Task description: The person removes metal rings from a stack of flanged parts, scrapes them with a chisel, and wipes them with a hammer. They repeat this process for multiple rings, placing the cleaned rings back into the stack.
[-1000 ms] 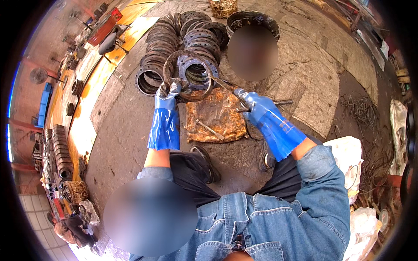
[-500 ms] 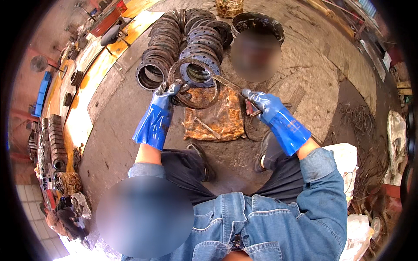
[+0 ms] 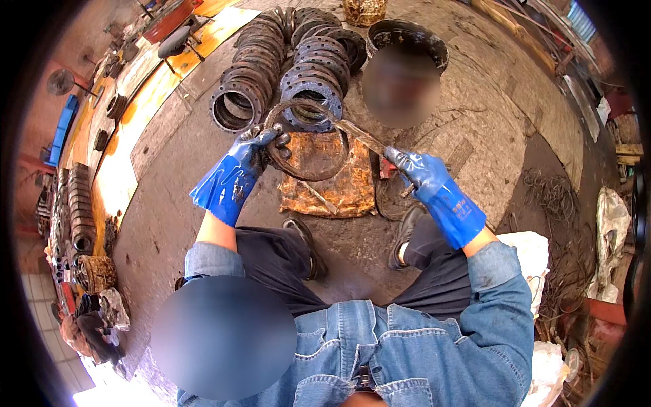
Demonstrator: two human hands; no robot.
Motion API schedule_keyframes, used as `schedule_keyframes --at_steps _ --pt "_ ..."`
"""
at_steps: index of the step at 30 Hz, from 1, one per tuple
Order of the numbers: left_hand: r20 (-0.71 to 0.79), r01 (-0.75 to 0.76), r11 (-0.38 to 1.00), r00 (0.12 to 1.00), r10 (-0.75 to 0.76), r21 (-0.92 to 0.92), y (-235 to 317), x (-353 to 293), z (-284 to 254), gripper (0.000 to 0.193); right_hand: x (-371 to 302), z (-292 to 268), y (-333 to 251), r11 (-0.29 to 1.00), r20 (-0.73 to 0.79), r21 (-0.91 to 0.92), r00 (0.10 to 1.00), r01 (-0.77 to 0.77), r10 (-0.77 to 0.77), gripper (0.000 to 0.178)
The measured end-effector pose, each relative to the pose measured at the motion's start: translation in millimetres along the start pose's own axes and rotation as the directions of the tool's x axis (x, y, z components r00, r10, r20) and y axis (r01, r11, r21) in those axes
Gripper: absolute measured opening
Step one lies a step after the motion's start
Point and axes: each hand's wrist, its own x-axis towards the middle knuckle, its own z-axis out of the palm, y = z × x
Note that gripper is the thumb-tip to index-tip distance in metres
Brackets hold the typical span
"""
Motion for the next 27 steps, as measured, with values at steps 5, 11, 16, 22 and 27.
schedule_keyframes --at_steps 5,11,16,22,27 --pt "-0.006 0.031 0.999 1.0 -0.031 0.008 -3 -4 8 0.03 -3 0 -14 0.98 -0.019 0.149 0.991 -0.131 0.135 0.052" --pt "0.045 0.091 0.995 0.995 -0.092 0.032 5 -19 27 0.028 1 -11 2 0.894 0.071 -0.388 0.974 0.225 -0.214 0.032" --pt "-0.011 0.165 0.979 0.986 -0.165 0.122 5 -23 22 0.027 -10 -19 -7 0.352 0.249 -0.822 0.838 0.448 -0.485 0.034" --pt "0.075 0.218 0.969 0.971 -0.227 0.115 10 -24 13 0.027 -12 -21 -9 0.234 0.321 -0.824 0.765 0.516 -0.558 0.051" --pt "0.019 0.288 0.949 0.956 -0.293 0.127 9 -24 13 0.024 -14 -23 -21 0.227 0.359 -0.78 0.714 0.583 -0.601 0.057"
